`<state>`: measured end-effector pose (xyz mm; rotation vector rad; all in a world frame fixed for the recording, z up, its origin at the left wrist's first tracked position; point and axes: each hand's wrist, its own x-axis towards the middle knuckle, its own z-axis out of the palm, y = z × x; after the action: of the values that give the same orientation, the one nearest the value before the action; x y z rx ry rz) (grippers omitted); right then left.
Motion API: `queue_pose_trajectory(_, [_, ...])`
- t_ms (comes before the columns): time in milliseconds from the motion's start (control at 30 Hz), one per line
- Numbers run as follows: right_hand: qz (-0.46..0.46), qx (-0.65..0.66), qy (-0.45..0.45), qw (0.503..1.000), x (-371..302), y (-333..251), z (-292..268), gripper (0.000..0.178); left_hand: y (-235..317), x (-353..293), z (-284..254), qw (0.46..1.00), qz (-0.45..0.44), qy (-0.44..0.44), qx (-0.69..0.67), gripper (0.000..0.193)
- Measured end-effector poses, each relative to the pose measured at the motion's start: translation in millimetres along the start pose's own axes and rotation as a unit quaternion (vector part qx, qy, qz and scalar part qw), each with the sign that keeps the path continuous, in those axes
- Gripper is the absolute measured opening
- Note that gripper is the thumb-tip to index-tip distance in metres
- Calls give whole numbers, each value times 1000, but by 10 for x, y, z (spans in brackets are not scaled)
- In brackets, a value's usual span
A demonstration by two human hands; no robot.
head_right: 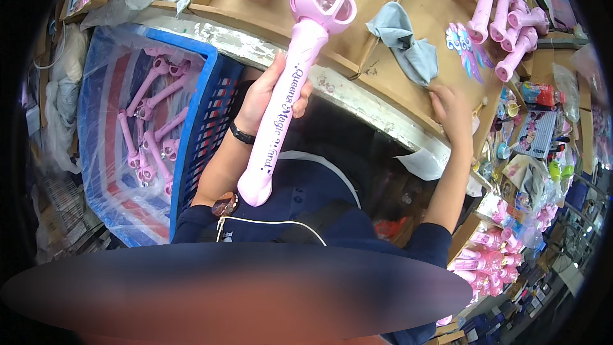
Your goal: The person assembles pink toy wands by attaching a clear plastic top, inserting a small metal piece, and affixing a decorative wing sticker. They wipe the wand with a cloth and place the finished item into a blue basket.
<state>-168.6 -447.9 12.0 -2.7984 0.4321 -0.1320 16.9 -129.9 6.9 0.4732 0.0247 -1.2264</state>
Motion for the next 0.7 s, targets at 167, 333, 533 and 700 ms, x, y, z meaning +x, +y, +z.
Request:
queue_pose_trajectory(167, [39,67,22,997,-5,-157,-141,12,-19,-5,17,999,16,26,32,44])
queue_pose_trajectory(333, [4,432,113,895,-66,-992,18,13,-54,-4,37,996,26,61,61,41])
queue_pose_trajectory(533, [-111,293,164,935,277,-1822,342,12,-46,-16,63,993,32,71,85,42])
queue_pose_trajectory(700, [-136,238,160,948,357,-2005,358,11,-49,-24,82,992,35,80,86,39])
